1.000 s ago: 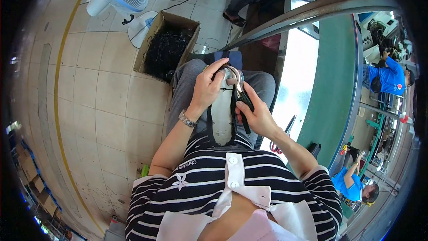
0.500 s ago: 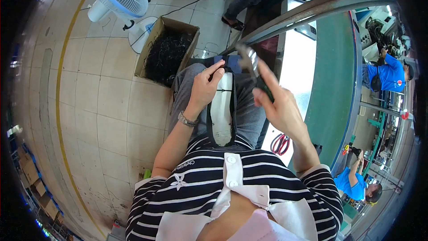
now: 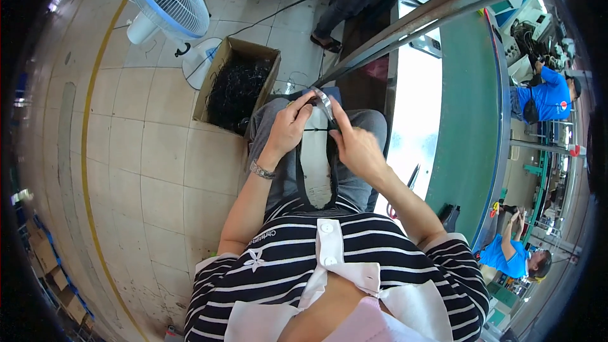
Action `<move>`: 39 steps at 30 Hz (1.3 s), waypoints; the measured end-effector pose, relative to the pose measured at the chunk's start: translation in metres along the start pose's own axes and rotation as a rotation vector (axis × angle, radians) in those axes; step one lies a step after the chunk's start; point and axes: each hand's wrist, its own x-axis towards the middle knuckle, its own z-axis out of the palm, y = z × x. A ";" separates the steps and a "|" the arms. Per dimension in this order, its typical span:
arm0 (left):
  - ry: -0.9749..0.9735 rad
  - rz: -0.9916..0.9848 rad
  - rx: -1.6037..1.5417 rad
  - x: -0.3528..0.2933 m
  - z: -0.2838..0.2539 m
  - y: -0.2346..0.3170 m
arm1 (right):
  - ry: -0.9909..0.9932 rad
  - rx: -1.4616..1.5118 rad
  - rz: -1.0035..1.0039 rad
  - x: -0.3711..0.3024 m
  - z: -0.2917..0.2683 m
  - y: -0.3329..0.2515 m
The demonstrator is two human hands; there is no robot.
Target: The recorder is trimming and hammering components of a shoe upper on a last during the shoe assembly process.
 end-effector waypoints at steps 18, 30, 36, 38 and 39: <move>-0.140 -0.003 -0.155 -0.002 -0.014 0.009 | 0.274 0.029 -0.275 0.007 -0.022 -0.020; -0.177 -0.056 -0.278 0.008 -0.014 0.002 | 0.357 0.310 0.493 -0.069 0.019 0.084; -0.092 -0.079 -0.084 0.020 -0.017 0.000 | 0.573 0.121 0.693 -0.105 0.056 0.179; -0.126 -0.059 -0.062 0.022 -0.014 0.009 | 0.648 0.069 0.565 -0.129 0.068 0.197; -0.144 -0.058 -0.044 0.022 -0.016 0.011 | 0.636 0.041 0.555 -0.145 0.070 0.197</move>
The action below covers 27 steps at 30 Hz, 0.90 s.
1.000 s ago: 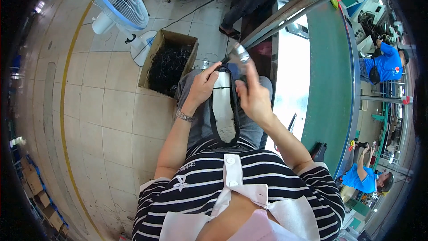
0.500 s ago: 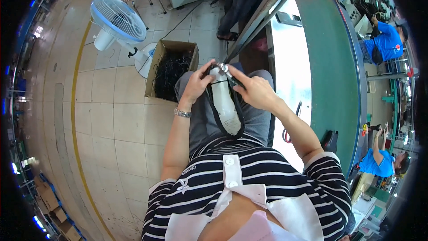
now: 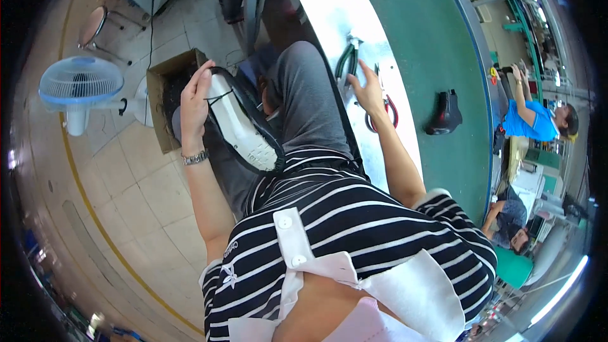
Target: The recorder is trimming and hammering components of a shoe upper on a last during the shoe assembly process.
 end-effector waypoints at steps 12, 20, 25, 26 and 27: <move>0.071 0.031 -0.013 -0.008 0.010 -0.006 | -0.221 -0.021 0.592 -0.110 -0.075 0.047; 0.429 0.136 0.183 -0.082 0.022 0.004 | -0.839 0.922 0.501 -0.071 -0.099 -0.128; 0.415 0.028 0.254 -0.102 0.054 -0.014 | -1.235 0.985 0.425 -0.052 -0.079 -0.188; 0.422 0.034 0.250 -0.102 0.055 -0.014 | -1.275 0.966 0.518 -0.050 -0.078 -0.197; 0.427 0.047 0.224 -0.101 0.055 -0.014 | -1.313 0.944 0.614 -0.049 -0.076 -0.203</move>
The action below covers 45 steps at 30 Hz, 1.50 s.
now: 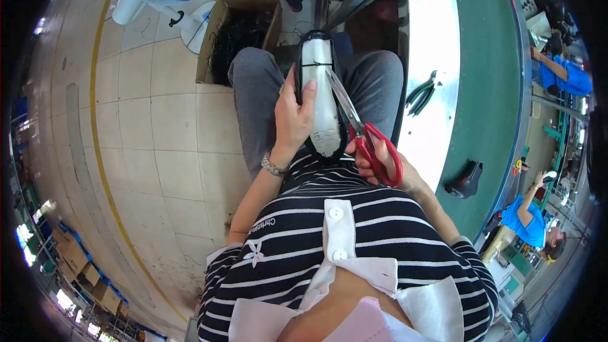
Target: The recorder is trimming and hammering components of a shoe upper on a last during the shoe assembly process.
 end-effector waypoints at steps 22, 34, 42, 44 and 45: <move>0.286 0.739 0.477 0.041 -0.002 0.018 | 1.190 -0.457 -0.532 0.005 -0.124 0.087; 0.632 0.945 0.392 0.047 -0.059 0.119 | 1.544 -1.002 -0.274 -0.003 -0.203 0.123; 0.331 0.498 0.821 0.114 -0.106 -0.007 | 1.499 -0.969 -0.445 0.087 -0.222 0.030; 0.191 0.168 0.932 0.101 -0.119 -0.058 | 1.545 -1.064 -0.176 0.104 -0.206 0.013; 0.182 0.181 0.933 0.099 -0.112 -0.056 | 1.555 -1.050 -0.171 0.106 -0.213 0.014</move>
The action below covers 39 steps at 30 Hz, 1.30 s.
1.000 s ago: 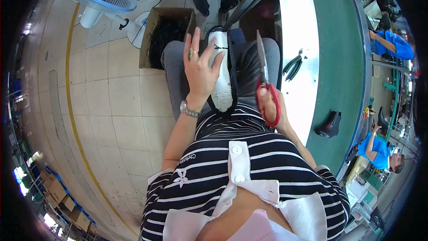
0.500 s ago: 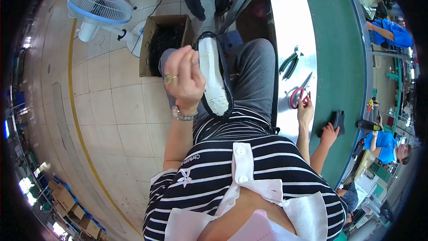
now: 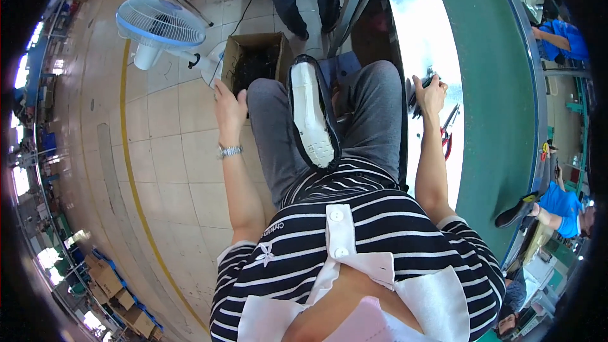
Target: The recorder is trimming and hammering components of a shoe upper on a last during the shoe assembly process.
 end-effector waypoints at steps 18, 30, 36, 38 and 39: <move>-0.509 0.786 -0.422 0.037 0.021 0.228 | -0.508 1.193 0.374 -0.040 -0.091 0.023; -0.399 0.479 -0.278 0.079 0.042 0.237 | -0.917 0.832 -0.328 -0.006 -0.131 -0.061; -0.579 0.622 -0.339 0.014 0.012 0.232 | -1.107 0.557 -0.550 0.025 -0.126 -0.096; -0.316 0.614 -0.293 -0.013 0.020 0.233 | -1.176 0.501 -0.564 0.024 -0.129 -0.100; -0.278 0.607 -0.297 -0.017 0.023 0.232 | -1.212 0.599 -0.437 0.014 -0.131 -0.099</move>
